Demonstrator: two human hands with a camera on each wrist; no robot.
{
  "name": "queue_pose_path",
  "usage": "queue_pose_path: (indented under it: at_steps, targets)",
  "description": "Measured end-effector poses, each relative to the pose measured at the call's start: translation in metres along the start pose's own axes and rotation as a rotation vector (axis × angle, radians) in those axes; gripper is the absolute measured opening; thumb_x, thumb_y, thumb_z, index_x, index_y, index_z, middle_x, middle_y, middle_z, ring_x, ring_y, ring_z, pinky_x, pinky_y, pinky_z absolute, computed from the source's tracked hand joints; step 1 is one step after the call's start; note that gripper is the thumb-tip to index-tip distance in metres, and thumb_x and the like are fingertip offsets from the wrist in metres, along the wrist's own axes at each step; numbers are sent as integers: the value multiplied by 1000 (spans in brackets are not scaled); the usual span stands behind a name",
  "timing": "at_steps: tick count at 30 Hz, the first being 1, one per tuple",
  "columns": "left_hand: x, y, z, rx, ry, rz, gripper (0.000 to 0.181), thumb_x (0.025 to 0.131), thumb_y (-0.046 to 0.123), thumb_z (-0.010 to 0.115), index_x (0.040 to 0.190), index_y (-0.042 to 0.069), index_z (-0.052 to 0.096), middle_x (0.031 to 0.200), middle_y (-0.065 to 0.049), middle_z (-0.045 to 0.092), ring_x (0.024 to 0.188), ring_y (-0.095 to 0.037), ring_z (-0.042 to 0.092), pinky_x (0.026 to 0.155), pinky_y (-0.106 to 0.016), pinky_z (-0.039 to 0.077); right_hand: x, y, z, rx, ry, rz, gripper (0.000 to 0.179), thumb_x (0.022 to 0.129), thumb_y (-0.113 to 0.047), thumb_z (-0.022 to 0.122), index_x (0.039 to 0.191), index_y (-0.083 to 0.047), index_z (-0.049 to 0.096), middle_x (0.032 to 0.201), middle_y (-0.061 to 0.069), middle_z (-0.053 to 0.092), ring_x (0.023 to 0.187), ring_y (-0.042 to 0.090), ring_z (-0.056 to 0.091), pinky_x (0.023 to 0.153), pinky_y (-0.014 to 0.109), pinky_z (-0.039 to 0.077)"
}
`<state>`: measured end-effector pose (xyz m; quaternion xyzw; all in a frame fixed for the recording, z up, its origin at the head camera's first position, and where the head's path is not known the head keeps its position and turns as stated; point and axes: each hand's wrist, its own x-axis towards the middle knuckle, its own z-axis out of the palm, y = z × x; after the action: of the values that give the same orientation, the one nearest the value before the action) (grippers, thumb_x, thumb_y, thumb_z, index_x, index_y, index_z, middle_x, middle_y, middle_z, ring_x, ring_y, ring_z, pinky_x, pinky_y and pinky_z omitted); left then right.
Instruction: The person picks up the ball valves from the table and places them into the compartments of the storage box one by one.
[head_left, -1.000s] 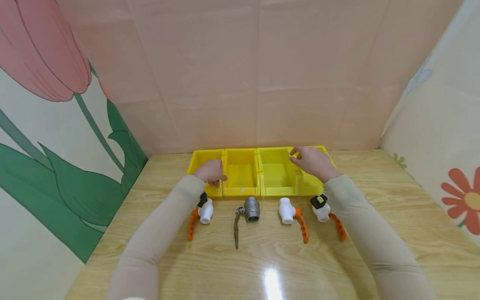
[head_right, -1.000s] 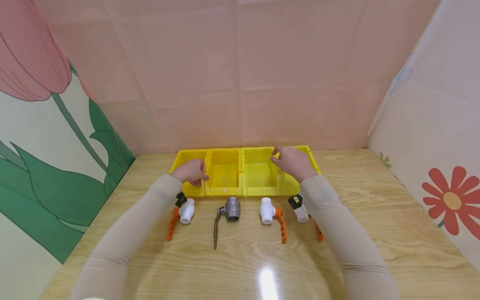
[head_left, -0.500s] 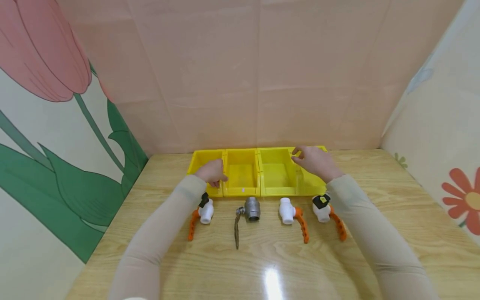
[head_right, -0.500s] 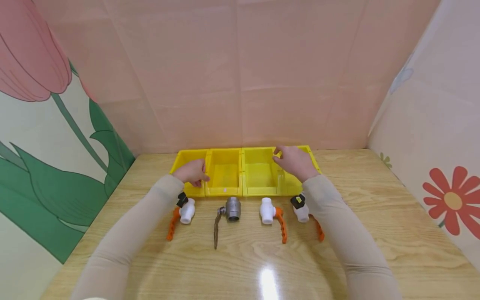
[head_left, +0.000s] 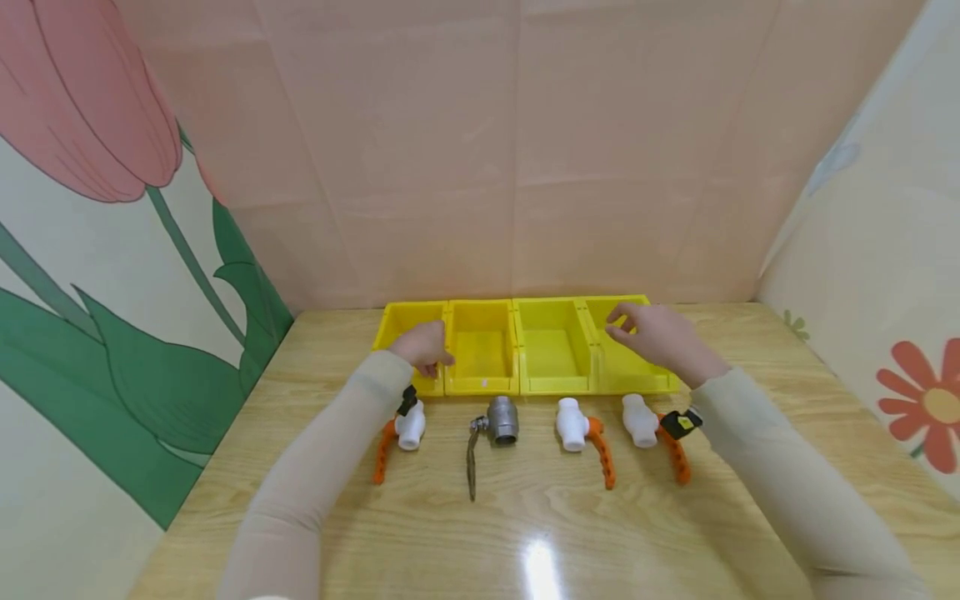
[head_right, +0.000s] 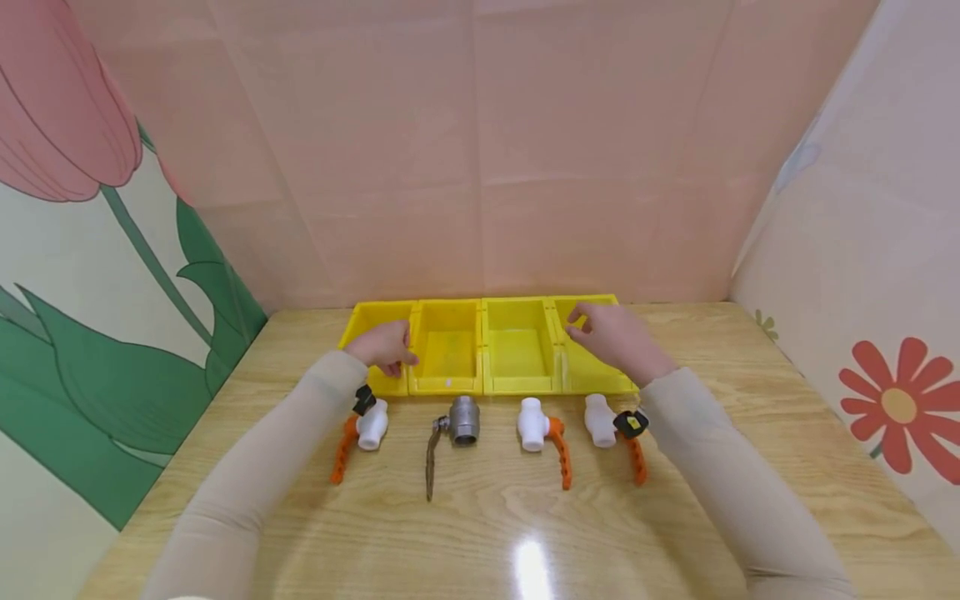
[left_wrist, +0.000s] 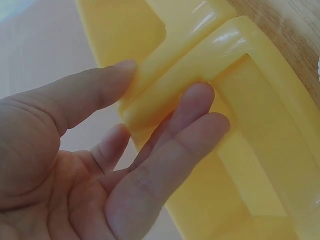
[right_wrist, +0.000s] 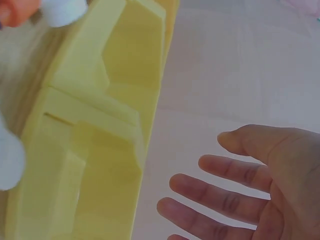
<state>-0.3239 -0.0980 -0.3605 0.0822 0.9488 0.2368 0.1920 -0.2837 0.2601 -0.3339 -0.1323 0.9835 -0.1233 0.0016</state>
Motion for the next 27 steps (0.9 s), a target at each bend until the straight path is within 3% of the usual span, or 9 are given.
queue_pose_path:
  at_steps: [8, 15, 27]
  targets:
    - [5, 3, 0, 11, -30, -36, 52, 92, 15, 66, 135, 1, 42, 91, -12, 63, 65, -25, 68, 63, -34, 58, -30, 10, 7, -11, -11, -39, 29, 97, -33, 57, 114, -10, 65, 98, 10, 70, 76, 20, 65, 65, 40, 54]
    - [4, 1, 0, 12, -10, -27, 54, 92, 15, 67, 137, 0, 41, 95, -14, 64, 76, -31, 70, 70, -38, 59, -43, 23, 19, 81, -115, -37, 34, 97, -39, 57, 115, -11, 65, 99, 8, 68, 82, 20, 64, 70, 42, 53]
    - [-3, 1, -1, 9, -8, 1, 55, 93, 17, 66, 137, 0, 40, 96, -13, 63, 77, -31, 70, 70, -39, 59, -60, 52, 46, 264, -246, -69, 25, 94, -33, 63, 112, -16, 65, 101, 4, 67, 83, 16, 60, 70, 32, 49]
